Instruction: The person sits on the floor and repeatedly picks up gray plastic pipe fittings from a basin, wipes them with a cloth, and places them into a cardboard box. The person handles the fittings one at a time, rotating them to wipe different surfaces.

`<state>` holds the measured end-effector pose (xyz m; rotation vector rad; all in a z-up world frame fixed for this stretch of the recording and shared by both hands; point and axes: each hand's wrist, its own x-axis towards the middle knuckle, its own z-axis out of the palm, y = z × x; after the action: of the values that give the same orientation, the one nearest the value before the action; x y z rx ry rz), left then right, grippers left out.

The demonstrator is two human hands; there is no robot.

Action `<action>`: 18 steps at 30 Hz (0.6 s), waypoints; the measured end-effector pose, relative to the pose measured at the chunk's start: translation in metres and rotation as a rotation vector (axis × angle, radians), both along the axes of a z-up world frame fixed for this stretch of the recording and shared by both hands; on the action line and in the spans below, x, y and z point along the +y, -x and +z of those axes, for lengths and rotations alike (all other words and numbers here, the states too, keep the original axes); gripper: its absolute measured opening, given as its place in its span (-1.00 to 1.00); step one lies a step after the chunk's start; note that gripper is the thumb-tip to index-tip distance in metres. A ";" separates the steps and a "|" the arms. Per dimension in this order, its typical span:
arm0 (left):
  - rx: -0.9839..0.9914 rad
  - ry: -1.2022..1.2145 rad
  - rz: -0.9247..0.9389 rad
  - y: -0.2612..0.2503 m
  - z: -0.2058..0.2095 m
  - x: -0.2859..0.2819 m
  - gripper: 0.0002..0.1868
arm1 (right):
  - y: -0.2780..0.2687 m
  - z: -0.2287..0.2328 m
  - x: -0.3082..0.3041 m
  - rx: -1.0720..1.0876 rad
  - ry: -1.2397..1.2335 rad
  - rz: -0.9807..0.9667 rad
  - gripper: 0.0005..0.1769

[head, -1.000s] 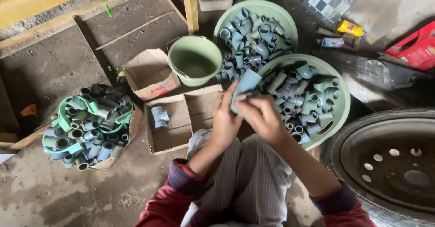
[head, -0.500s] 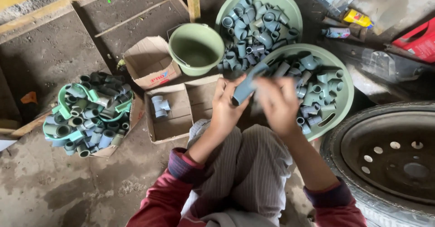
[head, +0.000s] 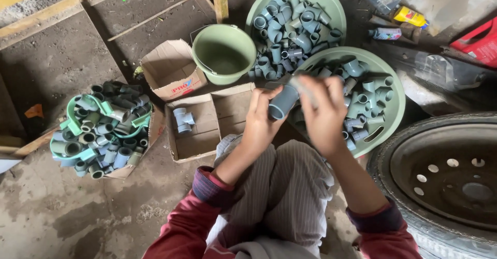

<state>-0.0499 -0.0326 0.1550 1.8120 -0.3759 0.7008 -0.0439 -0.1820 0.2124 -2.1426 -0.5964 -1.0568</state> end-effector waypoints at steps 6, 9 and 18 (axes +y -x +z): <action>-0.005 0.028 -0.006 -0.005 -0.010 0.001 -0.52 | 0.032 -0.009 0.028 0.051 -0.072 0.142 -0.75; -0.018 -0.033 0.012 -0.002 0.010 0.004 -0.46 | 0.005 -0.004 -0.003 -0.029 -0.043 0.002 -0.73; -0.025 -0.032 0.002 -0.002 -0.002 0.009 -0.45 | 0.004 -0.009 0.014 -0.139 -0.036 -0.041 -0.76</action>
<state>-0.0479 -0.0234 0.1526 1.8356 -0.4032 0.7230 -0.0483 -0.1678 0.2034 -2.0698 -0.5955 -1.2379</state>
